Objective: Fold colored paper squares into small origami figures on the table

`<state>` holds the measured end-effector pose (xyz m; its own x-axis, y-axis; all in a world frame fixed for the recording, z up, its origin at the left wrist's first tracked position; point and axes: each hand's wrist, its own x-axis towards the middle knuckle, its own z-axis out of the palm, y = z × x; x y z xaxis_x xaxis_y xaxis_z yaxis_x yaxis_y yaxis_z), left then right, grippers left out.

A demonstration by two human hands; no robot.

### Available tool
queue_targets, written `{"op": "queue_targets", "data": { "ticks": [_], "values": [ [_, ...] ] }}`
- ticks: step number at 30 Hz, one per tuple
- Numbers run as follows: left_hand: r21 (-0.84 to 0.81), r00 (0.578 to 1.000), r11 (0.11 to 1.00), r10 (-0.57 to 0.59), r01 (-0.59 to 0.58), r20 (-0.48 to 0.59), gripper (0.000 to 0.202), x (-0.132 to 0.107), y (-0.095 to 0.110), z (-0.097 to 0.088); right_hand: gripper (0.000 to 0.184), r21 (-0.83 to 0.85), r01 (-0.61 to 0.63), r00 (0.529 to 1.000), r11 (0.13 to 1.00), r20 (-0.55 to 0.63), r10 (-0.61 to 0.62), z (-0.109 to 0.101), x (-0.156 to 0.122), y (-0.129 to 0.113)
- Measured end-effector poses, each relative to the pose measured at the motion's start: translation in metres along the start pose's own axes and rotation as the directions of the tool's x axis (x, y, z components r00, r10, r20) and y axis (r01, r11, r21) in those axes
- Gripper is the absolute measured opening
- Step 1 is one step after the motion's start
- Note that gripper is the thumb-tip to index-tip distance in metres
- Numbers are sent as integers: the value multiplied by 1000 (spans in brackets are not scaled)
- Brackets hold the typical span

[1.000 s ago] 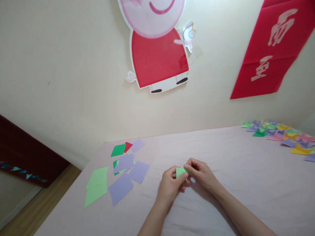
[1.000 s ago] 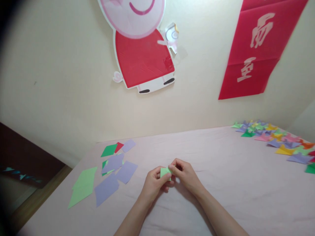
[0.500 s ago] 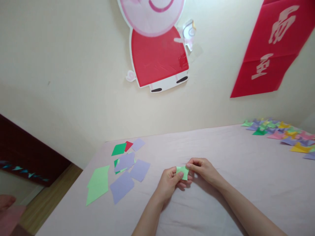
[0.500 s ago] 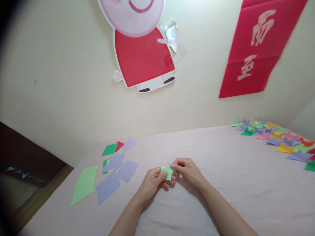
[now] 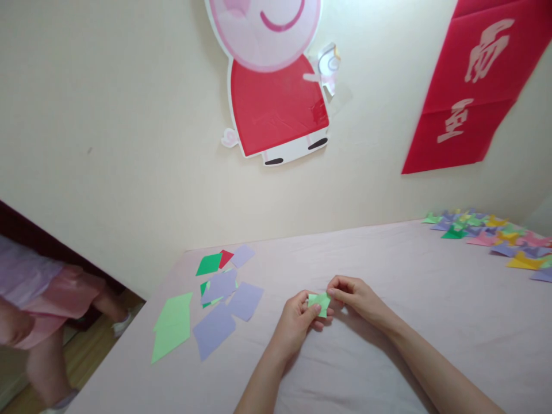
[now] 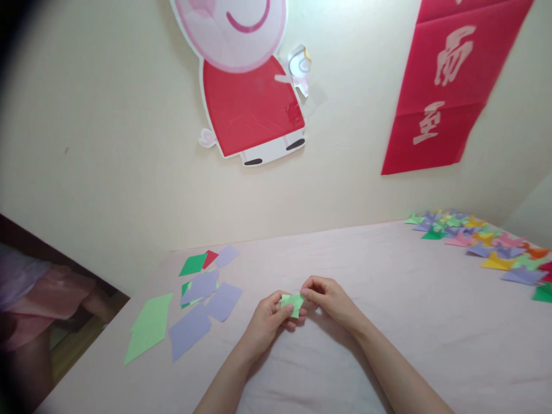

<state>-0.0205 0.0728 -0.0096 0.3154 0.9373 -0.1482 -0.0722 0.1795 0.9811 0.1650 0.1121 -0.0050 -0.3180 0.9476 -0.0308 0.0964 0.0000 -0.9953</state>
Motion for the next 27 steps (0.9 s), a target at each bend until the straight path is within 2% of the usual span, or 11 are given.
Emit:
{"op": "queue_targets", "data": {
  "ticks": [3, 4, 6, 7, 9, 11, 12, 16, 20, 23, 27],
  "values": [
    [311, 987, 946, 131, -94, -98, 13, -2, 1, -1, 31, -44, -5, 999, 999, -37, 3, 2, 1, 3],
    [464, 967, 874, 224, -146, -119, 5, -3, 2, -1, 30, -48, 11, 999, 999, -46, -13, 3, 1, 4],
    [720, 911, 656, 404, -226, -83, 18, -6, 4, 1, 28, -58, 60, 995, 996, -74, -65, 6, 2, 6],
    [799, 890, 551, 454, -240, -46, 26, -8, 4, 2, 28, -81, 85, 991, 993, -97, -93, 8, 2, 6],
    [888, 890, 403, 456, -222, 15, 33, -9, 4, 6, 23, -176, 122, 976, 977, -157, -150, 12, 1, 6],
    [929, 911, 328, 411, -171, 22, 33, -10, 2, 10, 15, -292, 143, 965, 946, -172, -199, 16, -2, 5],
    [939, 919, 309, 395, -152, 19, 32, -10, 0, 12, 11, -335, 156, 967, 929, -139, -213, 18, -4, 5],
    [938, 935, 330, 354, -108, -16, 22, -15, -3, 16, 16, -435, 245, 969, 866, 111, -219, 19, -15, 2],
    [886, 968, 448, 252, -118, 2, 23, -28, 0, 15, 24, -531, 346, 936, 774, 254, -245, 17, -29, -1],
    [826, 977, 535, 201, -176, 78, 29, -36, 5, 10, 25, -635, 438, 899, 636, 323, -297, 18, -33, -2],
    [801, 975, 560, 177, -210, 132, 29, -39, 14, 1, 19, -753, 513, 850, 413, 377, -368, 22, -32, 4]
  ]
}}
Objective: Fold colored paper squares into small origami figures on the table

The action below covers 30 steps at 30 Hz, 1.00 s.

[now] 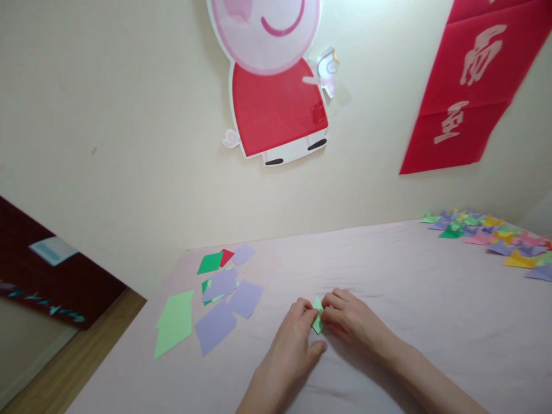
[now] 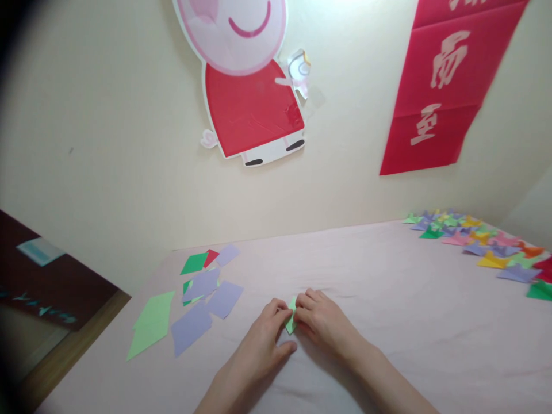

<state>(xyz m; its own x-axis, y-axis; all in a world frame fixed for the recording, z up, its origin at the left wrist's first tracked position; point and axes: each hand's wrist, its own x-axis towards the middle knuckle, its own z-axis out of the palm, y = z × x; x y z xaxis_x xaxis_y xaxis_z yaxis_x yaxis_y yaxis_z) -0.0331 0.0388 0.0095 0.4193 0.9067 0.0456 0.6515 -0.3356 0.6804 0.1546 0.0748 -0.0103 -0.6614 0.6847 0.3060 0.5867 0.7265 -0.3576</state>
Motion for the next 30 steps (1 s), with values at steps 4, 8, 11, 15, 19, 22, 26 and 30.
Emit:
{"op": "queue_targets", "data": {
  "ticks": [4, 8, 11, 15, 19, 22, 26, 30],
  "values": [
    [96, 1000, 995, 3, -4, 13, 29, 3, 0, -2, 18, -53, -4, 1000, 999, -30, 2, 7, -3, 4],
    [229, 1000, 973, -6, 7, -4, 25, 8, 1, 4, 19, -34, -34, 998, 999, -61, 32, 8, -7, 8],
    [283, 1000, 959, 13, -16, 11, 24, 13, 1, 5, 21, -25, -30, 998, 999, -57, 28, 8, -7, 8],
    [411, 998, 910, 48, -55, 28, 26, 18, 0, 5, 23, -8, -36, 999, 999, -30, 36, 5, -6, 7],
    [452, 994, 887, 112, -96, -11, 20, 17, -1, 9, 28, 93, -65, 997, 994, -25, 68, 2, -9, 9],
    [440, 988, 888, 157, -136, -11, 16, 15, -3, 12, 32, 159, -115, 991, 981, -42, 123, 1, -11, 10],
    [459, 984, 876, 177, -147, -24, 14, 15, -5, 17, 29, 189, -146, 986, 971, -56, 159, 0, -11, 12],
    [487, 985, 867, 160, -110, -62, 13, 20, -6, 24, 20, 225, -203, 972, 953, -70, 223, -2, -11, 15]
  ]
}}
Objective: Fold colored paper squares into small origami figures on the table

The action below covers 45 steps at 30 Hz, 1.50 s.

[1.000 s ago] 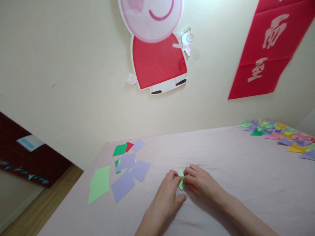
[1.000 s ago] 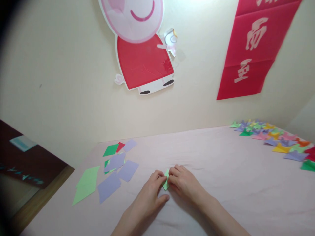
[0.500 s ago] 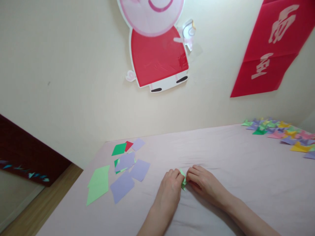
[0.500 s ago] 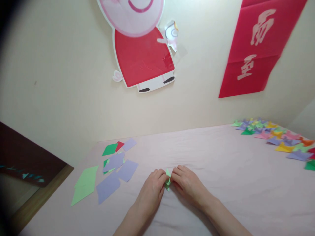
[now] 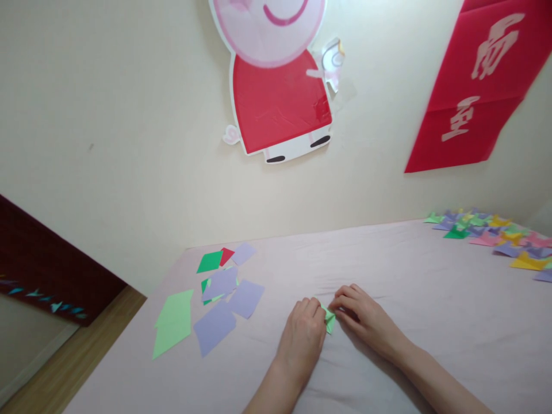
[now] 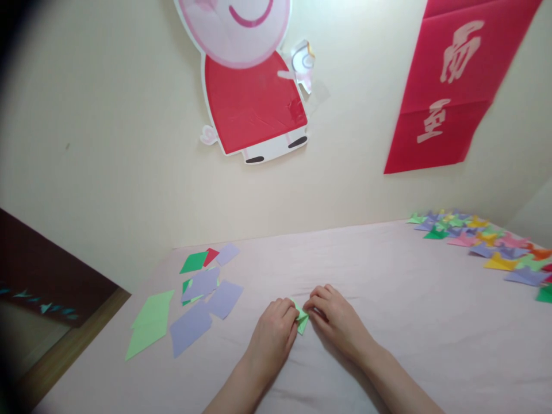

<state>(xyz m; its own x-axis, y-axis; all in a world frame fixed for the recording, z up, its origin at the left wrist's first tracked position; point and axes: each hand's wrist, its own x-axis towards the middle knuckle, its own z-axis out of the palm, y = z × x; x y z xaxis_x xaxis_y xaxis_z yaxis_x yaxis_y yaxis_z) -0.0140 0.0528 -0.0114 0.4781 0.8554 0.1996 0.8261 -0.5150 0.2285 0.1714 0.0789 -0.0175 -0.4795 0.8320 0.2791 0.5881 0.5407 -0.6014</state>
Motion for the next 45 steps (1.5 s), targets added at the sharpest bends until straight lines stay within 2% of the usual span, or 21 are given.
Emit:
{"op": "queue_targets", "data": {
  "ticks": [5, 12, 17, 21, 25, 29, 35, 45],
  "values": [
    [-5, 995, 997, -74, 74, -61, 13, 7, 3, 8, 19, 63, -54, 998, 997, 24, 52, -1, 2, 7],
    [-132, 983, 981, -153, 139, -100, 13, 11, 3, 11, 16, 147, -104, 994, 984, 46, 98, -3, 9, 7],
    [-220, 981, 966, -161, 135, -106, 15, 10, -1, 12, 14, 180, -128, 991, 975, 69, 117, -3, 14, 4],
    [-186, 984, 974, -149, 130, -95, 15, 9, 1, 12, 20, 164, -102, 993, 981, 76, 91, -6, 18, 7],
    [-167, 985, 977, -146, 129, -94, 17, 12, 2, 13, 16, 137, -117, 992, 984, 66, 109, -6, 17, 12],
    [-265, 978, 954, -172, 137, -114, 17, 15, 1, 16, 12, 161, -135, 989, 978, 89, 122, -4, 17, 11],
    [-391, 969, 903, -230, 178, -90, 16, 14, -4, 11, 10, 142, -171, 983, 975, 87, 159, -2, 19, 6],
    [-548, 974, 815, -228, 187, -6, 15, 18, -16, -3, 10, 41, -169, 983, 985, 84, 165, 6, 25, 2]
  ]
}}
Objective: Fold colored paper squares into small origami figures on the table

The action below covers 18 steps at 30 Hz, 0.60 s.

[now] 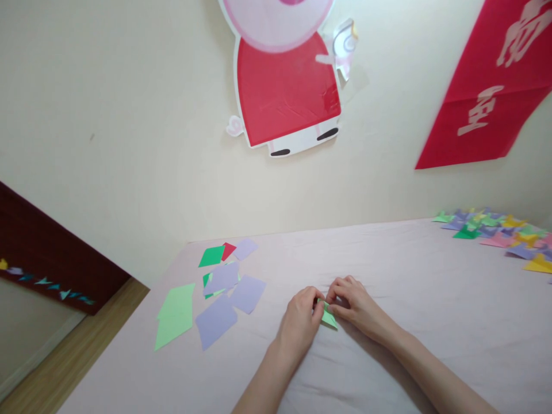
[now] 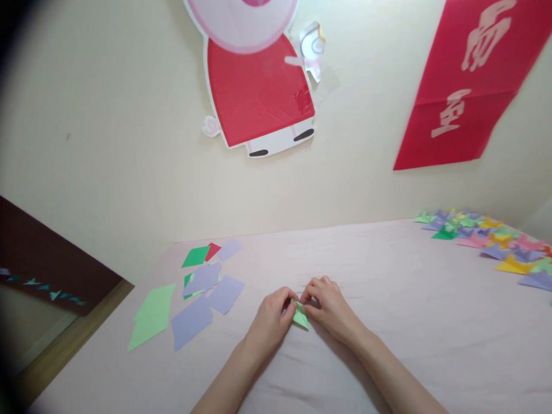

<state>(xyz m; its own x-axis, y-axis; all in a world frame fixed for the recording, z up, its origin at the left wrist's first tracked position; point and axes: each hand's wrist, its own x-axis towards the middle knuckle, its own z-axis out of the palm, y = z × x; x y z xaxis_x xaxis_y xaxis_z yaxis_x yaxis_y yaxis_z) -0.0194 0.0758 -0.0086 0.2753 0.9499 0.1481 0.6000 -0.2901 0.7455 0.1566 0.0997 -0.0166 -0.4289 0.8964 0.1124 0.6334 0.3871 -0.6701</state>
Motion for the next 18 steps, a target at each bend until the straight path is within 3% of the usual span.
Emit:
{"op": "queue_targets", "data": {
  "ticks": [6, 9, 14, 18],
  "values": [
    [-123, 1000, 992, 5, -3, 15, 17, 0, 2, -7, 9, -12, 10, 1000, 1000, -10, -10, 0, -1, 1],
    [-189, 999, 982, -7, 1, -31, 8, -2, 1, -4, 12, 1, 26, 999, 1000, -42, -26, 2, 0, 3],
    [-105, 993, 994, 11, -23, -114, 8, -1, -5, 5, 16, -2, 41, 995, 999, -89, -41, 6, -1, 4],
    [-106, 993, 993, 42, -54, -109, 10, 0, -5, 6, 13, 51, 67, 995, 996, -78, -63, 4, -3, 0]
  ]
}}
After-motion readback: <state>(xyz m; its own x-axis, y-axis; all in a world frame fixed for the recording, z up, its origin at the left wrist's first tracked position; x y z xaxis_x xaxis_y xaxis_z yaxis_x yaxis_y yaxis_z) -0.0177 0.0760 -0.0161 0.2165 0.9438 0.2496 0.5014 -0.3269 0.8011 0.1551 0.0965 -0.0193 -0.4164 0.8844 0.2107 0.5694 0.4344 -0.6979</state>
